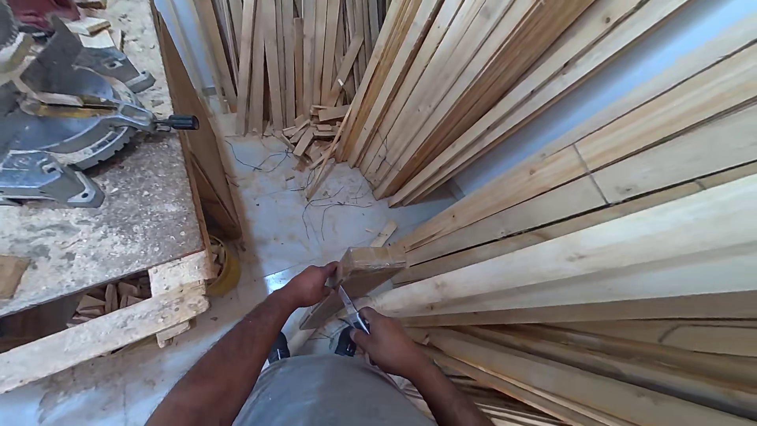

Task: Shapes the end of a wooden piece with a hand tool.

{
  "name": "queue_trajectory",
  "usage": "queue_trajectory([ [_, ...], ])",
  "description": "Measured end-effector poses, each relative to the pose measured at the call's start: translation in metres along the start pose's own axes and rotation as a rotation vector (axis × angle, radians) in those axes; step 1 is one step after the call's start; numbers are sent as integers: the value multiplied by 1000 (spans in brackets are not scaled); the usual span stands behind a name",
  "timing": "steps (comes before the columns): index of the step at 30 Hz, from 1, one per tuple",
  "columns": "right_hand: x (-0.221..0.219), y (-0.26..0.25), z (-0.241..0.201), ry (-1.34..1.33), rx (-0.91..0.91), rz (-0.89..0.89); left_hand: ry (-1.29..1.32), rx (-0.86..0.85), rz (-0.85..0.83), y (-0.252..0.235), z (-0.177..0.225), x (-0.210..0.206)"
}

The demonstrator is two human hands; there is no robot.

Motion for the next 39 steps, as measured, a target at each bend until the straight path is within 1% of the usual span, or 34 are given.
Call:
queue_trajectory([
  [3, -2, 2, -7, 16, -35, -26, -49, -25, -25, 1, 2, -4],
  [5, -3, 6, -13, -1, -78, -35, -61, -49, -6, 1, 2, -7],
  [7, -4, 9, -18, -5, -120, -41, -39, -55, 34, 1, -2, -11],
  [11, -4, 20, -29, -5, -195, -38, 54, -17, 59, 2, -3, -14],
  [14, -2, 23, -34, -21, -224, -30, 49, -14, 70, 2, -5, -13],
  [17, 2, 19, -38, -45, -218, -24, 26, 4, 81, 2, -7, -10],
  [22, 4, 22, -51, -22, -188, -19, 72, 15, 138, 4, -14, -6],
  [26, 3, 21, -54, 16, -202, -42, 66, 27, 157, 5, -13, -5],
  [30, 3, 18, -57, 37, -218, -20, 82, 24, 162, 5, -11, -8],
  [34, 6, 12, -57, 8, -237, -10, 68, 14, 163, 4, -9, -12],
  [39, 17, 15, -70, 52, -251, -19, 81, 42, 177, 5, -5, -12],
])
Point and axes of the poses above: each hand's wrist, its own y-axis away from the middle knuckle, its own x-axis out of the back of the hand, z = x × y, the point moved 6 cm from there along -y, towards the middle knuckle, and after that the axes turned 7 degrees about -z, right-handed, at the moved point
